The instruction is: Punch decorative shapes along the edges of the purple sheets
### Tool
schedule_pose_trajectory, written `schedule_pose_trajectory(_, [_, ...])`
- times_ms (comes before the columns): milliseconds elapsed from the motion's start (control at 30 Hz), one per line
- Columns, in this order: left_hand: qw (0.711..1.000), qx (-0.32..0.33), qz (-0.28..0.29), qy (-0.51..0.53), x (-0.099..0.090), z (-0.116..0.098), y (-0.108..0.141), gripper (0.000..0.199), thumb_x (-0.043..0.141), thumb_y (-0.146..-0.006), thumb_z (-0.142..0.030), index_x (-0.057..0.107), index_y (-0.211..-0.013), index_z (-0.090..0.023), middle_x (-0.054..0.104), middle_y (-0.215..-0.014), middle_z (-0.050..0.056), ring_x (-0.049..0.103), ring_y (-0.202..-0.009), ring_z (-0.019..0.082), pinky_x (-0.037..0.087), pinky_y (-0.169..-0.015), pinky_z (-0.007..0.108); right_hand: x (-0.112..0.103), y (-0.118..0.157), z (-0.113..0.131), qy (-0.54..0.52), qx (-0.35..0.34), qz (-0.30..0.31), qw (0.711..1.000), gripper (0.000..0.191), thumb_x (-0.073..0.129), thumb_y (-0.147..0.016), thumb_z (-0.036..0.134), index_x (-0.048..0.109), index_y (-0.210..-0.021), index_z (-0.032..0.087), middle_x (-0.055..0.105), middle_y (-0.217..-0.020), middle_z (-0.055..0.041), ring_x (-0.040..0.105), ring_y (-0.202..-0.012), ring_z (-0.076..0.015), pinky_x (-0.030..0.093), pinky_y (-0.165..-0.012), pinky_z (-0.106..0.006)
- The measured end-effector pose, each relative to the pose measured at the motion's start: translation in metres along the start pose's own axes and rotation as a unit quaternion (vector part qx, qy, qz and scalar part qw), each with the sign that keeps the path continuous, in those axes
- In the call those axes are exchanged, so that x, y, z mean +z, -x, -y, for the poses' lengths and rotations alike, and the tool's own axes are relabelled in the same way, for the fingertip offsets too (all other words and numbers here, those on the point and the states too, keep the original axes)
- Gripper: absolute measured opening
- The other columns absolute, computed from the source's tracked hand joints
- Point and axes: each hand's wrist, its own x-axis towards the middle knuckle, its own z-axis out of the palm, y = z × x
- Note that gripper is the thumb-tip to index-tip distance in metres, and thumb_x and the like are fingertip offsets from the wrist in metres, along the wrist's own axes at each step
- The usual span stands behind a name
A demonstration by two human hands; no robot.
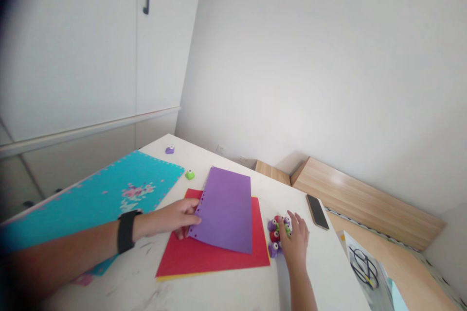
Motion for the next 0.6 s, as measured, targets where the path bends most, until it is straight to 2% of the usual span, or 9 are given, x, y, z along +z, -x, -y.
schedule_pose_trajectory(67, [1.0,0.003,0.014,0.015,-0.001,0.001,0.0,0.047,0.074,-0.078,-0.046,0.057,-0.109,-0.016,0.068,-0.077,0.001,0.068,-0.063,0.018,0.053,-0.049,0.024,-0.007,0.002,0.012,0.005,-0.011,-0.014,1.0,0.057,0.046,-0.092,0.067,0.074,-0.105,0.019,0.071,-0.114,-0.0169,0.059,-0.118,-0.0345,0.036,-0.11,-0.049])
schedule_pose_trajectory(167, [0.999,0.005,0.031,0.03,-0.003,0.0,0.0,0.052,0.076,-0.077,-0.053,0.061,-0.111,-0.017,0.07,-0.089,0.004,0.068,-0.07,0.017,0.053,-0.051,0.023,-0.017,0.004,0.035,0.089,-0.02,0.02,0.996,0.043,0.06,-0.086,0.063,0.078,-0.09,0.023,0.07,-0.111,-0.0154,0.055,-0.117,-0.0378,0.035,-0.106,-0.052])
schedule_pose_trajectory(300, [1.0,0.006,0.007,0.027,-0.002,-0.006,0.002,0.049,0.075,-0.076,-0.058,0.064,-0.097,-0.015,0.066,-0.086,0.003,0.065,-0.074,0.017,0.053,-0.052,0.023,-0.022,0.0,0.062,0.231,-0.017,0.109,0.967,0.036,0.063,-0.086,0.054,0.079,-0.097,0.024,0.068,-0.109,-0.0164,0.054,-0.115,-0.0381,0.036,-0.1,-0.053])
schedule_pose_trajectory(433, [0.999,-0.002,0.011,0.042,0.002,-0.012,0.006,0.049,0.074,-0.078,-0.054,0.059,-0.104,-0.016,0.07,-0.088,0.005,0.068,-0.071,0.017,0.049,-0.051,0.021,-0.017,-0.006,0.069,0.237,-0.02,0.131,0.962,0.03,0.064,-0.085,0.043,0.079,-0.095,0.019,0.067,-0.106,-0.0187,0.055,-0.112,-0.039,0.04,-0.092,-0.051])
schedule_pose_trajectory(600, [0.997,-0.019,0.008,0.068,0.004,-0.012,0.007,0.056,0.077,-0.076,-0.049,0.05,-0.115,-0.018,0.072,-0.085,0.005,0.073,-0.07,0.02,0.048,-0.051,0.022,-0.009,-0.008,0.072,0.208,-0.03,0.138,0.968,0.02,0.065,-0.081,0.032,0.074,-0.09,0.017,0.069,-0.103,-0.0189,0.057,-0.111,-0.0387,0.042,-0.09,-0.049])
